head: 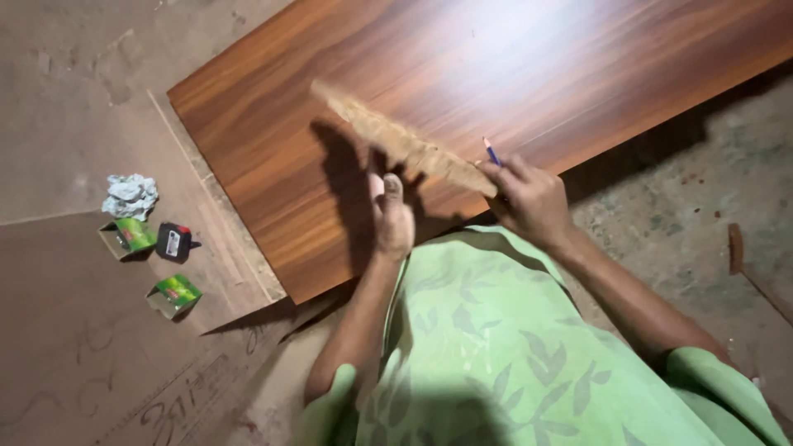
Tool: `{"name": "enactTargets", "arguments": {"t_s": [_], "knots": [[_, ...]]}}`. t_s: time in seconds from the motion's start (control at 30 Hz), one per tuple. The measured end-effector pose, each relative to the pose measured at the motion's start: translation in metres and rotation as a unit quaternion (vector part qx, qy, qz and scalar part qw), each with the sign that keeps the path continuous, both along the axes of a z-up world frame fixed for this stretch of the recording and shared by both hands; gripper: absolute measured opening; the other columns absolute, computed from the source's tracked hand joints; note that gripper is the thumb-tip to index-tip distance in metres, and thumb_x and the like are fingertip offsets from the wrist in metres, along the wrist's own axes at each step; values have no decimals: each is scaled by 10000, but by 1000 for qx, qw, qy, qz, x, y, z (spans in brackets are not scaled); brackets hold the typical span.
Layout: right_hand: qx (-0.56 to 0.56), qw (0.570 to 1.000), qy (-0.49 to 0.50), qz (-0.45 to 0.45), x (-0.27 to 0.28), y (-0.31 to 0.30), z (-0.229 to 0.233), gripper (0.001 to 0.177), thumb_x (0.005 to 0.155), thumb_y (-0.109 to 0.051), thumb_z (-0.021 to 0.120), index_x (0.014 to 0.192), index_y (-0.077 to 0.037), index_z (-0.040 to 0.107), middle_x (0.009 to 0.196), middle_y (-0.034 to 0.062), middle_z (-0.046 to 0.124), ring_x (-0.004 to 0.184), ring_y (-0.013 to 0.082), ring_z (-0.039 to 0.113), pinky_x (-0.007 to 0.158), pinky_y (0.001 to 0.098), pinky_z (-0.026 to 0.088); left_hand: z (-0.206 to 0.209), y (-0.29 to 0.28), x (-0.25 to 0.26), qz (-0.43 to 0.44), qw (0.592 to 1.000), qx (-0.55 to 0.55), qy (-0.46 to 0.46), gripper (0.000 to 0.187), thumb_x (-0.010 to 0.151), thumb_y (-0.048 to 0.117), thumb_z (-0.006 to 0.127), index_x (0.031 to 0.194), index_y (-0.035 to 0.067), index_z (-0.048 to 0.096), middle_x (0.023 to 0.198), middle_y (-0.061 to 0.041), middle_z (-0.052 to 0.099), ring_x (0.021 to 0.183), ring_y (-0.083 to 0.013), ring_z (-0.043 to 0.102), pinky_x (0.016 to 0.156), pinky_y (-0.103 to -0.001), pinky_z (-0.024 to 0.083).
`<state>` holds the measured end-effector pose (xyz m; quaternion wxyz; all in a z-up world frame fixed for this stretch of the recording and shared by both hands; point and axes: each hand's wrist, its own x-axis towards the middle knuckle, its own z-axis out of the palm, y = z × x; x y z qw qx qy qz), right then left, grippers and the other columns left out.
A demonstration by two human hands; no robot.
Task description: The person hammers a nail into a wooden board, then positions a carved wooden piece on it and secures it with a hammer and nails. They then apply white adhesive to the back of the carving using a brush.
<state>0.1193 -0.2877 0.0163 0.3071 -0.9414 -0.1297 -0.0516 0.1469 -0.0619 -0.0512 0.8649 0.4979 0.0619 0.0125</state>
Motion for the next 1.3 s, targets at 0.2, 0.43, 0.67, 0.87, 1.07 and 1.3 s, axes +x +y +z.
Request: {"name": "enactTargets", "arguments": {"t_s": [0.2, 0.43, 0.67, 0.87, 1.07, 1.3], "knots": [[-63, 989, -128, 32, -8, 12, 5, 469, 862, -154, 820, 1291, -73, 648, 1260, 142, 648, 1201, 356, 633, 1008, 453, 546, 7, -14, 18, 70, 992, -98, -23, 527, 1057, 133, 609, 1520, -43, 430, 1447, -154, 539, 1309, -259, 535, 1128, -426, 447], [131, 990, 25, -52, -31, -3, -18, 770, 812, -257, 851, 1457, -32, 495, 1340, 196, 523, 1175, 340, 610, 907, 410, 532, -3, -3, 40, 105, 986, -102, -75, 500, 1037, 183, 588, 1483, -1, 459, 1446, -99, 565, 1326, -235, 553, 1149, -409, 457], [142, 981, 90, -99, -51, 0, -46, 629, 935, -171, 768, 1498, -68, 508, 1271, 157, 570, 1058, 263, 640, 846, 361, 551, -77, 11, 51, 182, 982, -43, -37, 532, 1062, 371, 596, 1413, -19, 511, 1352, -111, 614, 1233, -220, 598, 1089, -397, 487], [96, 981, 118, -120, -61, 2, -59, 554, 936, -142, 761, 1443, -51, 558, 1242, 169, 582, 891, 262, 603, 725, 366, 526, -137, 37, 60, 263, 964, 37, 24, 509, 1103, 442, 544, 1273, -36, 587, 1191, -111, 655, 1099, -210, 619, 976, -373, 515], [104, 986, 99, -82, -61, 10, -68, 539, 955, -126, 741, 1456, -56, 554, 1232, 160, 603, 924, 236, 657, 719, 346, 543, -85, 87, 68, 283, 915, 229, 175, 413, 1062, 401, 558, 1252, 41, 627, 1102, -101, 704, 995, -226, 670, 867, -373, 538], [80, 988, 117, -53, -61, 7, -75, 547, 973, -122, 736, 1485, -57, 553, 1247, 157, 599, 867, 227, 630, 697, 342, 521, -35, 170, 43, 261, 780, 558, 105, 384, 1017, 275, 615, 1360, 102, 614, 1218, -103, 713, 1052, -226, 704, 877, -375, 587]]}}
